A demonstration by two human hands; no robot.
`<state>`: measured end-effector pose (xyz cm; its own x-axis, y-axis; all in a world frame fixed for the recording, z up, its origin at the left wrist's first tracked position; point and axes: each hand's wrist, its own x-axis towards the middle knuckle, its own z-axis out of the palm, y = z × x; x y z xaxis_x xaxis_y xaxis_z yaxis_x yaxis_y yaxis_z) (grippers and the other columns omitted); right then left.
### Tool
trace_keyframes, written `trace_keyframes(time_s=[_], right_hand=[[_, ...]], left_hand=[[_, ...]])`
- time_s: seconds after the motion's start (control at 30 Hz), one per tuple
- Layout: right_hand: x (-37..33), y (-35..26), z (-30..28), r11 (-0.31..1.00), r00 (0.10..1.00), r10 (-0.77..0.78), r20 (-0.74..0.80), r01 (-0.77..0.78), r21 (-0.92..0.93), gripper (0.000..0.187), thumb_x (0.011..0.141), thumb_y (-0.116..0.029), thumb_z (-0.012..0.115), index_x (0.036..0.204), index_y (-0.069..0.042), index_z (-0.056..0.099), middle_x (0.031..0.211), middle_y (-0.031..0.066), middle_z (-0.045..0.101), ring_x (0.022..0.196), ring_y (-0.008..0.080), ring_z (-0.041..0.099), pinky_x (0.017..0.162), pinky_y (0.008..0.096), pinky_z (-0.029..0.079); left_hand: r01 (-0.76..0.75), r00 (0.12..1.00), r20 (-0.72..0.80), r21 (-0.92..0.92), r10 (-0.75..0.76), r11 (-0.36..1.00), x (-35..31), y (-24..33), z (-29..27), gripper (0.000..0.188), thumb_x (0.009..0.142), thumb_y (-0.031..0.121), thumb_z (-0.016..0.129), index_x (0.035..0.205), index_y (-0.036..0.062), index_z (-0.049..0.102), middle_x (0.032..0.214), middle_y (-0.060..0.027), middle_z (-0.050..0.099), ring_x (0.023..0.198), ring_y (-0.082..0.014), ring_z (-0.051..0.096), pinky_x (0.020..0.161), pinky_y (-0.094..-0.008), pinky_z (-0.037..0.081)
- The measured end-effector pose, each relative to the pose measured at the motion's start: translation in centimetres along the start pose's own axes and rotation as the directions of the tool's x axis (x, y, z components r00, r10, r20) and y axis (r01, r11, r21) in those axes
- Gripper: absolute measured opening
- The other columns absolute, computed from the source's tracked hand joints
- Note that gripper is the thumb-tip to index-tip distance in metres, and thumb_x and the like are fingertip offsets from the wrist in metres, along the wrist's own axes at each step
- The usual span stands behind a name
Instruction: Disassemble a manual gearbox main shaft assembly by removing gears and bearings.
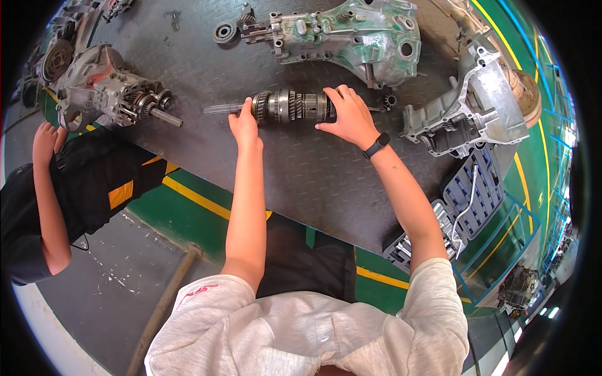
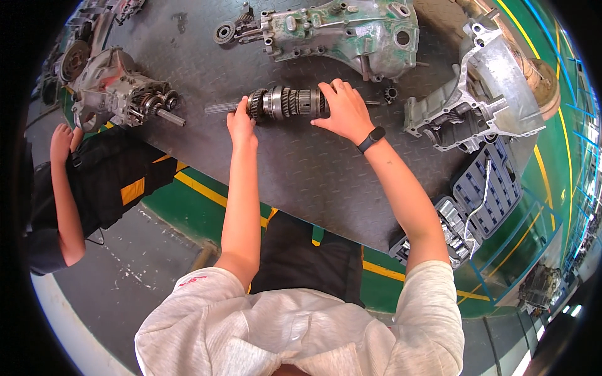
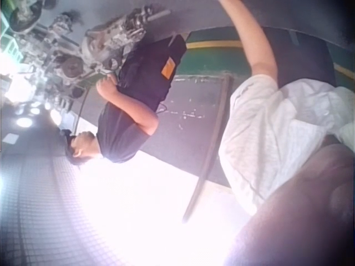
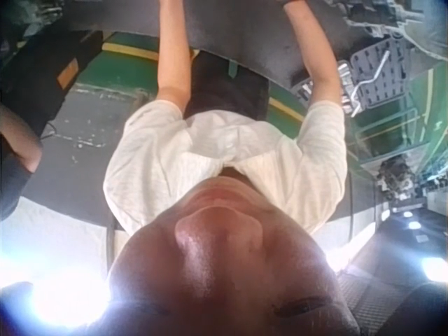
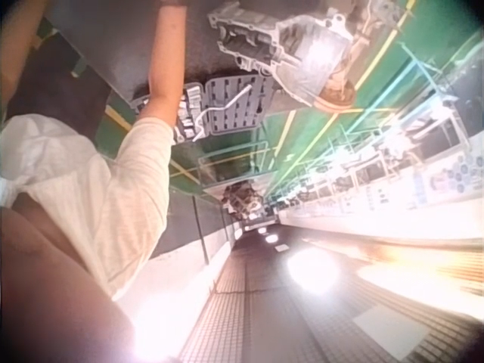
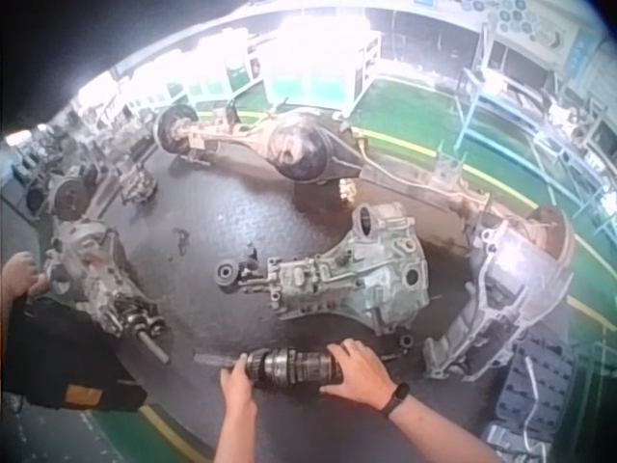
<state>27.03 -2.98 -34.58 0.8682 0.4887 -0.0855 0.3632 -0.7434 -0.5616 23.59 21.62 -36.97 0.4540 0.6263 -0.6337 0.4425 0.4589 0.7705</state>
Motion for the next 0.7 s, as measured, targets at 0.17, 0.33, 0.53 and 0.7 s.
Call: trace_keyframes(time_s=[0.17, 0.33, 0.53, 0.7], right_hand=[[0.6, -0.2, 0.6, 1.000, 0.999, 0.009, -0.048, -0.009, 0.003, 0.076, 0.064, -0.034, 0.087, 0.125, -0.003, 0.054, 0.109, 0.0118, 0.053, 0.103, 0.0323, 0.054, 0.088, 0.0421, 0.047], [0.8, 0.4, 1.3, 0.995, 0.995, 0.034, -0.091, -0.025, 0.097, 0.074, 0.063, -0.035, 0.088, 0.121, -0.001, 0.056, 0.108, 0.0129, 0.053, 0.102, 0.0317, 0.055, 0.086, 0.0421, 0.049], [1.8, 0.6, 1.1, 0.992, 0.993, 0.033, -0.116, -0.018, 0.123, 0.074, 0.062, -0.035, 0.088, 0.120, 0.000, 0.058, 0.106, 0.0127, 0.053, 0.102, 0.0317, 0.055, 0.086, 0.0420, 0.049], [2.2, 1.0, 0.8, 0.994, 0.986, 0.040, -0.160, -0.023, 0.111, 0.075, 0.064, -0.037, 0.086, 0.124, 0.000, 0.059, 0.107, 0.0122, 0.054, 0.103, 0.0313, 0.055, 0.087, 0.0412, 0.049]], left_hand=[[-0.030, 0.999, 0.037, -0.058, 0.032, 0.998, 1.5, 0.2, 0.2, 0.023, 0.089, 0.015, 0.073, 0.096, -0.0006, 0.058, 0.093, -0.0055, 0.063, 0.082, -0.0137, 0.060, 0.075, -0.0288, 0.047], [-0.051, 0.998, 0.036, 0.000, 0.051, 0.999, 1.9, 0.4, 1.4, 0.020, 0.088, 0.015, 0.074, 0.090, 0.0002, 0.061, 0.087, -0.0040, 0.065, 0.078, -0.0102, 0.058, 0.069, -0.0265, 0.045], [-0.080, 0.996, 0.040, -0.024, 0.081, 0.996, 2.4, 1.0, 2.8, 0.020, 0.088, 0.017, 0.074, 0.087, 0.0009, 0.062, 0.083, -0.0012, 0.063, 0.069, -0.0082, 0.055, 0.062, -0.0261, 0.043], [-0.017, 0.990, 0.141, 0.145, -0.004, 0.989, 3.0, 2.3, 3.2, 0.025, 0.089, 0.026, 0.074, 0.091, 0.0047, 0.062, 0.089, -0.0026, 0.066, 0.079, -0.0106, 0.061, 0.071, -0.0285, 0.047]])
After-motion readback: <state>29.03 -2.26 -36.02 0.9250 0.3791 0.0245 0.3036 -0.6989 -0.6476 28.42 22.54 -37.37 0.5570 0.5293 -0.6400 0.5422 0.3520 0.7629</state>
